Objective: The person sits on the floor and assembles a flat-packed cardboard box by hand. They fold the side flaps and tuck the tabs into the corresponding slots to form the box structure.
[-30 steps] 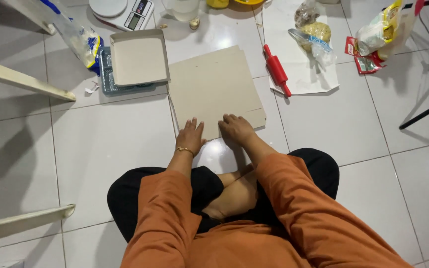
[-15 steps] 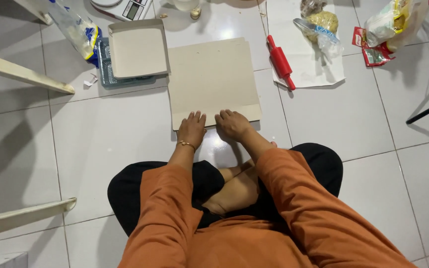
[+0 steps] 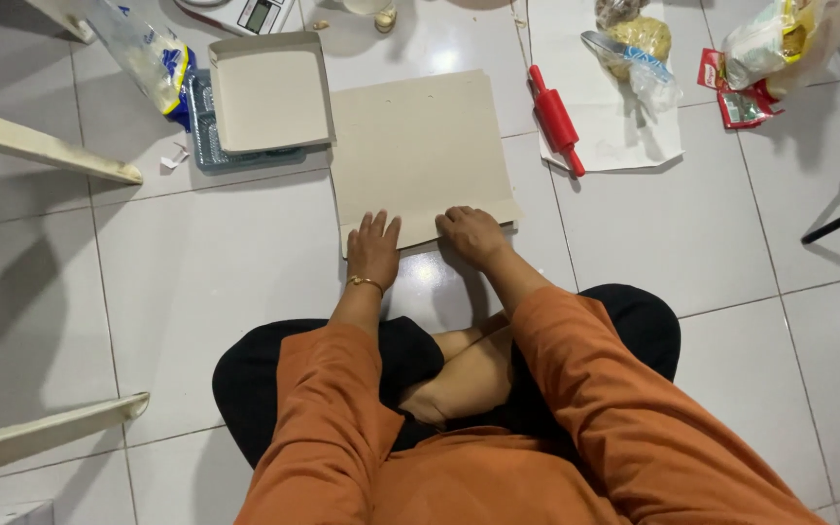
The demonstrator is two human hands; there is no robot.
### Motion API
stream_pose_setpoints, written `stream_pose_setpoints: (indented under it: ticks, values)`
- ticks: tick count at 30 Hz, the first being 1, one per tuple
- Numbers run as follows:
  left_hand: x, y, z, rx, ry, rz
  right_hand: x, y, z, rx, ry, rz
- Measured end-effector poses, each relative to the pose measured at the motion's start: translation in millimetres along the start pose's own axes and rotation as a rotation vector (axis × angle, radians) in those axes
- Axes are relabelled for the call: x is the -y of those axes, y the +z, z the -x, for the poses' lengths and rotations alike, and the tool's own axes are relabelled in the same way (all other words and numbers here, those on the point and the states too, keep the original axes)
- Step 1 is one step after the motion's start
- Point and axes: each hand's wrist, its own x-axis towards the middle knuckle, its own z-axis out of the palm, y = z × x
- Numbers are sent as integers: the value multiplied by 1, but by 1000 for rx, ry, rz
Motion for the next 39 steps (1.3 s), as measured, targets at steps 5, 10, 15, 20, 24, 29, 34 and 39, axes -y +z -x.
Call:
stream_pose_setpoints:
  ticks: [5, 10, 15, 20, 24, 29, 34, 39]
  values:
    - [35, 49, -19, -122, 88, -40, 12, -53, 12, 6, 79, -143]
    - [53, 54, -40, -206, 165, -94, 6, -65, 7, -12, 139, -152]
    - [19, -33, -41, 138, 42, -60, 4, -99, -9, 64, 283, -219]
    - [11, -70, -60, 219, 7, -105, -8, -121, -22, 107, 334, -190]
    - [16, -78, -75, 239, 14, -145, -30, -110, -39, 137, 336, -122]
    - [42, -42, -96, -19, 108, -141, -39, -109, -43, -8, 346, -155]
    - [45, -5, -94, -318, 164, -124, -32, -113, -39, -138, 367, -147]
    - [23, 38, -76, -382, 282, -103, -22, -98, -31, -153, 434, -292]
